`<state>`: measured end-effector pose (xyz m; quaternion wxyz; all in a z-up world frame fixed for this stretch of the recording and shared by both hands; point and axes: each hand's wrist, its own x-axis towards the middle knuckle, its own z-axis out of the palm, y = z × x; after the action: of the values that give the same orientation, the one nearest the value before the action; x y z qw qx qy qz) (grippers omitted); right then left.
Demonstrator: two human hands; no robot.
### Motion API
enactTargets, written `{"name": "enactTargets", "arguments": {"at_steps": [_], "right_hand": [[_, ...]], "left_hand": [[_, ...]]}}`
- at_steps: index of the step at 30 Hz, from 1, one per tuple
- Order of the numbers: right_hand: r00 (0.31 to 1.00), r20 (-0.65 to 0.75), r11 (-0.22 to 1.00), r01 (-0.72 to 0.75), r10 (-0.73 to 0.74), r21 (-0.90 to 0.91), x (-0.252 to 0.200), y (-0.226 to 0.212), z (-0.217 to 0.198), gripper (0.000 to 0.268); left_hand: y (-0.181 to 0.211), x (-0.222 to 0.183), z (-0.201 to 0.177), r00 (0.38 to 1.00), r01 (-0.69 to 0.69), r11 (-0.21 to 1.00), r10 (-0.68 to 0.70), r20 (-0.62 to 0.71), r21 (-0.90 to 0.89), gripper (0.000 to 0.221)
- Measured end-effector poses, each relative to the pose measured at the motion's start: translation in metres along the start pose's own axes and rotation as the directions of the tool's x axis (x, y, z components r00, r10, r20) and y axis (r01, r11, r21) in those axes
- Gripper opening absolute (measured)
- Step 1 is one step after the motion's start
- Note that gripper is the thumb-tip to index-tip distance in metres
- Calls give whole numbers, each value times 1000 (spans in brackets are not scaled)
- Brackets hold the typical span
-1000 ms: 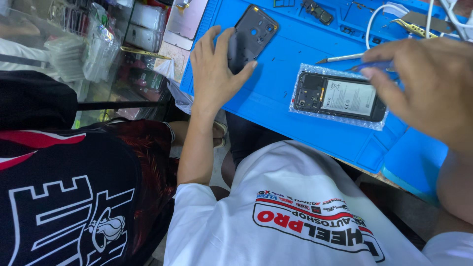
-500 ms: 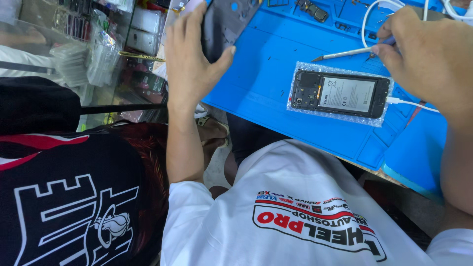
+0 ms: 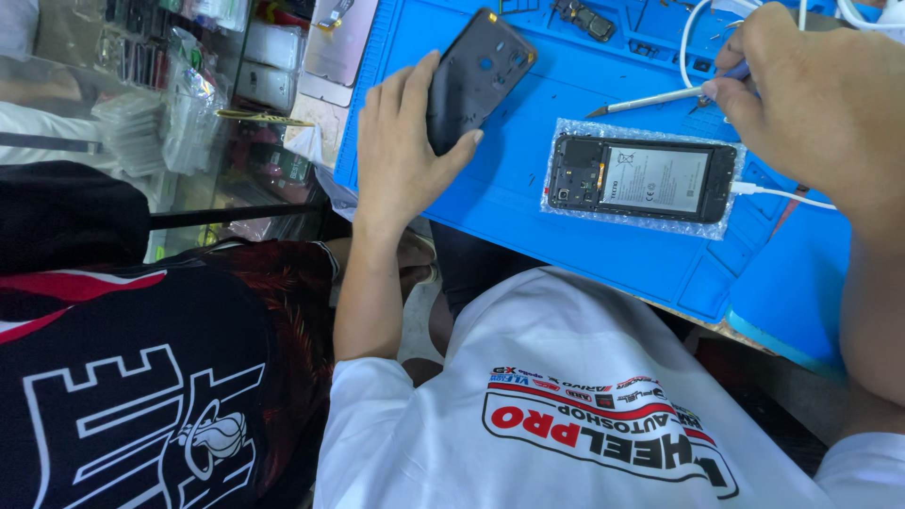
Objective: The person assembles internal components of a mobile phone by placing a black cover over the motherboard and using a screwdriver to secure screws into the device.
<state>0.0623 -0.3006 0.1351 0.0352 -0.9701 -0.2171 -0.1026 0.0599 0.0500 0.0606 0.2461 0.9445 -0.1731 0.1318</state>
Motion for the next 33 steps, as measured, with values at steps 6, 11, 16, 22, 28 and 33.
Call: {"name": "enactTargets", "arguments": {"at_steps": [6, 11, 16, 22, 28, 33], "right_hand": [[999, -13, 998, 45, -46, -48, 4, -4, -6, 23], [999, 0, 998, 40, -40, 57, 3, 1, 7, 21], [997, 65, 993, -49, 42, 109, 1, 2, 11, 23], [1000, 11, 984, -8, 6, 176, -4, 12, 28, 22], [994, 90, 955, -85, 62, 286, -7, 28, 53, 22], [986, 129, 961, -132, 103, 243, -7, 25, 54, 21]], "left_hand": [[0, -13, 19, 998, 63, 998, -62, 30, -31, 93], [-3, -11, 13, 999, 19, 998, -22, -44, -62, 70], [-5, 3, 15, 996, 44, 997, -49, -77, -60, 21], [-12, 6, 19, 992, 26, 999, -23, -122, 19, 18], [-14, -7, 9, 991, 79, 996, -82, -103, -27, 23], [1, -19, 12, 995, 81, 991, -87, -54, -104, 49]]}}
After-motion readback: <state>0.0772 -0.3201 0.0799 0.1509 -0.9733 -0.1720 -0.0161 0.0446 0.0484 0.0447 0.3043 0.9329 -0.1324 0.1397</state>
